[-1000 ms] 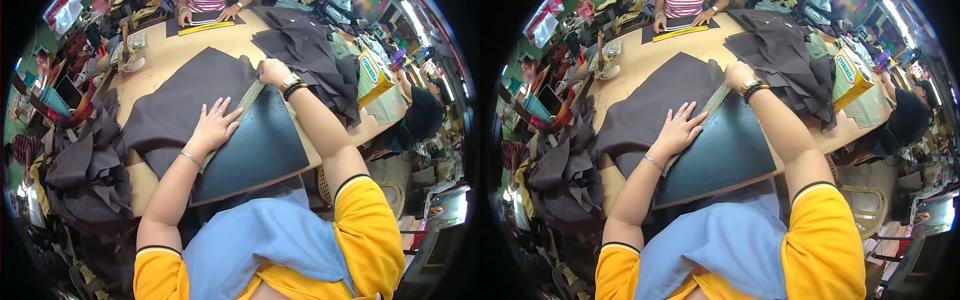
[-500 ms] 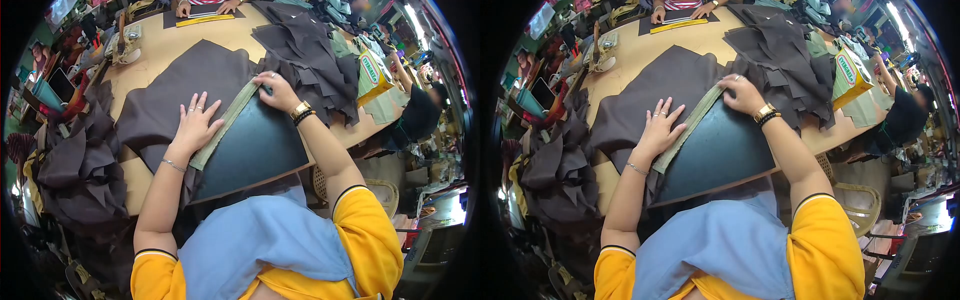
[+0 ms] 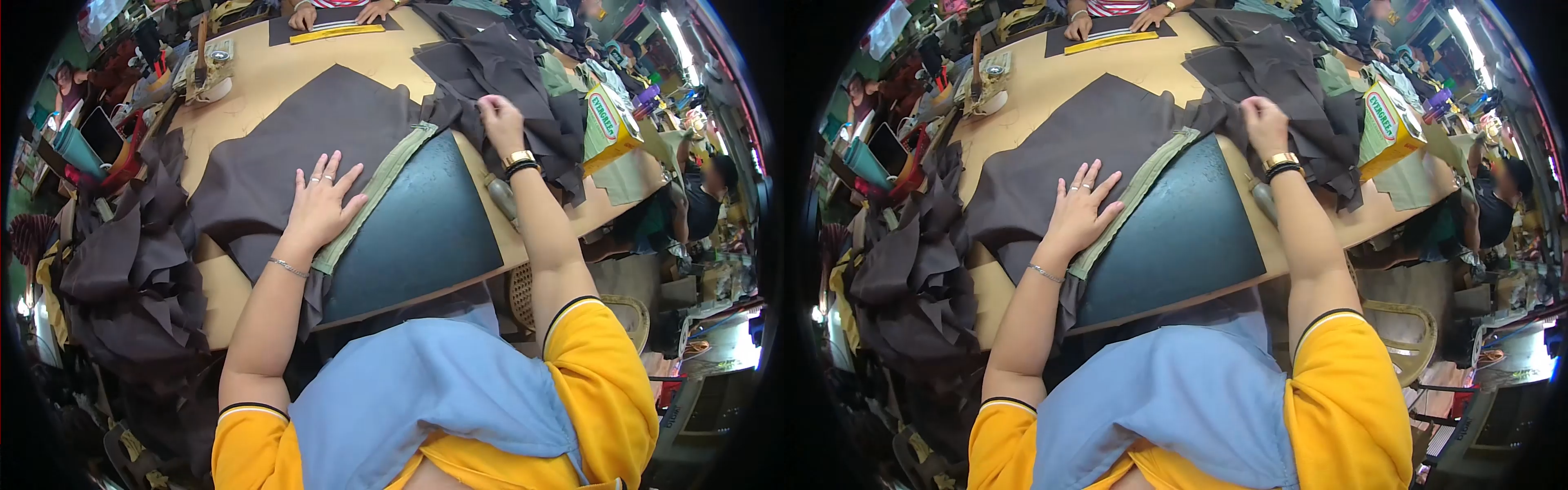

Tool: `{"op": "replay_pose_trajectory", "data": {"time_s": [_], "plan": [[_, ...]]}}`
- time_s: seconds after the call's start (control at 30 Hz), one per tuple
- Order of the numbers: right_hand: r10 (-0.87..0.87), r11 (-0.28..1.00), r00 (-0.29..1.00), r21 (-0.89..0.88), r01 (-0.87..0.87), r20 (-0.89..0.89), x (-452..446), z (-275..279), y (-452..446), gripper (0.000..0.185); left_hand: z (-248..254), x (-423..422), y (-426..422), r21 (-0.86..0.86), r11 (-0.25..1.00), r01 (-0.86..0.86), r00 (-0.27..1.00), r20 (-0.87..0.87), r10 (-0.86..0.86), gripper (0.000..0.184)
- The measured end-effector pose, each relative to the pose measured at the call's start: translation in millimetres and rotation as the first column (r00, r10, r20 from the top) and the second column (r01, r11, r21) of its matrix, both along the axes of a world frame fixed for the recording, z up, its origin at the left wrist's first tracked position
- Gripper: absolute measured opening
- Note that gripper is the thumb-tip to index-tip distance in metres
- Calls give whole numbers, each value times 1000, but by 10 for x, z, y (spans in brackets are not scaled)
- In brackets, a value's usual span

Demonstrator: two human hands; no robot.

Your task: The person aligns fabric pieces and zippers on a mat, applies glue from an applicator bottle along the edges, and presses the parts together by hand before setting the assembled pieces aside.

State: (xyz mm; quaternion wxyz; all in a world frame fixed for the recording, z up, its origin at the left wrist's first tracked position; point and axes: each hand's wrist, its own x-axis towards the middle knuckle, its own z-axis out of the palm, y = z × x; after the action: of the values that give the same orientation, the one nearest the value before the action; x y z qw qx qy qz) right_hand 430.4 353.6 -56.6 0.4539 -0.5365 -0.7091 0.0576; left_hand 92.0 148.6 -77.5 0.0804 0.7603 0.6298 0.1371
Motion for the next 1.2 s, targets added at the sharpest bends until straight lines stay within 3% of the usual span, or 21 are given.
{"op": "replay_pose_trajectory", "data": {"time_s": [0.03,0.07,0.1,0.13,0.23,0.27,0.3,0.33,0.37,0.4,0.47,0.53,0.57,0.6,0.67,0.73,0.77,0.8,0.97,1.13,1.2], "plan": [[-14,997,927,-72,-14,-375,82,39,87,16,-1,3,5,2,1000,1,1000,0,-1,58],[-53,989,717,-134,-56,-695,152,47,154,18,-4,2,4,3,1000,1,1000,-1,-1,58],[-87,992,538,-124,-32,-838,171,102,120,20,-10,-2,1,2,1000,1,1000,-3,-1,57],[-116,991,472,-136,-10,-874,174,143,85,21,-20,-6,-8,3,1000,1,1000,-2,-1,58],[162,936,741,-135,-324,-651,-21,92,-244,32,-20,-1,9,14,1000,1,1000,3,-1,58],[185,893,872,-293,-342,-453,-157,109,-460,30,-13,-1,4,15,1000,2,1000,5,-2,58],[299,864,883,-291,-411,-362,-269,-103,-497,30,-12,-3,-5,14,1000,2,1000,6,-2,58],[317,905,948,-285,-315,-43,-478,-8,-762,41,-15,-8,-2,22,1000,6,1000,4,-6,58],[389,911,920,-172,-375,51,-569,-64,-849,49,-17,-15,5,29,1000,10,1000,0,-10,59],[355,934,919,-97,-343,171,-644,-91,-905,36,-18,-15,3,37,999,15,1000,-4,-15,59],[340,928,930,-212,-307,141,-658,-116,-883,22,-16,-11,-3,32,999,16,1000,1,-16,59],[234,967,943,-158,-200,235,-565,-124,-777,13,-4,-18,-1,27,999,16,1000,3,-16,60],[137,986,918,-135,-93,371,-440,-188,-617,19,-6,-20,-3,25,1000,16,1000,7,-16,60],[51,995,922,-104,-12,383,-402,-118,-577,23,-6,-17,-2,24,1000,16,1000,13,-16,60],[106,993,934,-80,-84,342,-342,-24,-566,26,1,-19,1,19,1000,14,1000,17,-14,60],[342,931,864,-7,-365,368,-477,49,-703,32,-2,-19,11,12,1000,16,999,30,-16,61],[467,873,753,-108,-476,464,-503,-7,-776,41,-6,-28,11,7,1000,20,999,37,-20,62],[558,830,663,-354,-431,499,-522,-64,-864,56,-4,-34,3,0,1000,25,999,41,-25,62],[369,900,760,-409,-149,536,-542,-253,-929,82,108,-35,-60,-98,995,-8,1000,29,11,66],[154,858,743,-462,227,651,-443,-26,-783,86,96,-51,-56,-119,993,-1,999,44,7,68],[114,936,877,-346,62,466,-345,-143,-665,84,85,-62,-53,-113,994,-1,999,47,6,69]]}}
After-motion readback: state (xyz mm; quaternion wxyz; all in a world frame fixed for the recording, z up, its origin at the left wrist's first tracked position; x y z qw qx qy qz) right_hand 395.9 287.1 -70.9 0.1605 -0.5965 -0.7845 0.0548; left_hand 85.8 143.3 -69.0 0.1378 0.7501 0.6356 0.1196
